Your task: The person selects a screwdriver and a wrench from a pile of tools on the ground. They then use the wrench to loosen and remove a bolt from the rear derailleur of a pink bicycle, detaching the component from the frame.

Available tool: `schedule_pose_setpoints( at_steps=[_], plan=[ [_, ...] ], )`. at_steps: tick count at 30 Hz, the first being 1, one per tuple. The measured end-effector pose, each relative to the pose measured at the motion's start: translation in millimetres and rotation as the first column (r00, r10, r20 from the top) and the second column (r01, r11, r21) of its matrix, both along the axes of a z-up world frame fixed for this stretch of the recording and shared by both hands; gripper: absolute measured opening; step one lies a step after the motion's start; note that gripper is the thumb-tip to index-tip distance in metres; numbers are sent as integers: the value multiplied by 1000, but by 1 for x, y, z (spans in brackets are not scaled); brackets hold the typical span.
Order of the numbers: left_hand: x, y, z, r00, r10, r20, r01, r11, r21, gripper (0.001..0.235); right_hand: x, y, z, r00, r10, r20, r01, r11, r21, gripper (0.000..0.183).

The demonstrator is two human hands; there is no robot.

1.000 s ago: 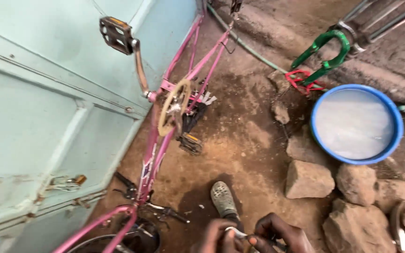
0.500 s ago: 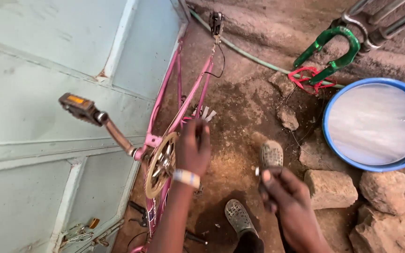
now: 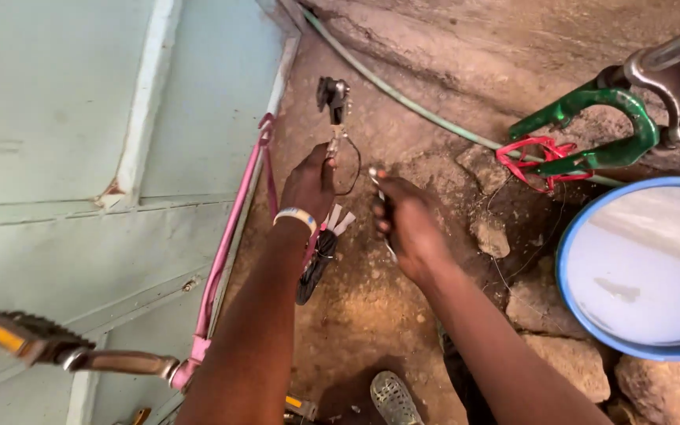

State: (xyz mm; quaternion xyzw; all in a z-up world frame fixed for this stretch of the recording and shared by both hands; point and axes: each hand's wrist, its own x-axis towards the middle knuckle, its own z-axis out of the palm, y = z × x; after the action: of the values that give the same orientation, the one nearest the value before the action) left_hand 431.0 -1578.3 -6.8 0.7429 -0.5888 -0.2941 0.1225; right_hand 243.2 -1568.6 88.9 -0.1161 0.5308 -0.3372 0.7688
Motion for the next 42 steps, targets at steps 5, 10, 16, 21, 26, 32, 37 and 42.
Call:
schedule_pose_setpoints(
  at_steps=[5,10,16,21,26,32,37,42],
  plan=[
    [-6,3,3,1000,12,14,-13,1000,6,35,49,-36,-87,999,32,21,-35,991,132,17],
    [-5,-4,9,999,9,37,-10,1000,21,34,98,-49,-132,985,-169,28,162,972,172,16],
    [-9,-8,16,996,57,-62,-59,998,-26,36,109,-43,-138,968,-219,-122,232,966,111,16],
    [-17,-10,20,997,67,-29,-67,998,-12,40,96,-37,-134,953,-204,-225,215,976,25,21],
    [-11,-5,1,997,55,61,-54,999,-6,34,85,-39,-90,949,-138,-284,167,983,80,27],
    [1,-4,-2,986,9,167,-9,1000,0,21,107,-13,-129,928,-272,-255,240,959,-149,26],
    [2,-2,0,973,19,229,-35,997,64,25,117,6,-136,880,-353,-319,287,928,-237,29],
    [-3,-12,11,975,4,221,-14,999,46,31,108,-4,-112,855,-348,-383,303,937,-175,10]
  ],
)
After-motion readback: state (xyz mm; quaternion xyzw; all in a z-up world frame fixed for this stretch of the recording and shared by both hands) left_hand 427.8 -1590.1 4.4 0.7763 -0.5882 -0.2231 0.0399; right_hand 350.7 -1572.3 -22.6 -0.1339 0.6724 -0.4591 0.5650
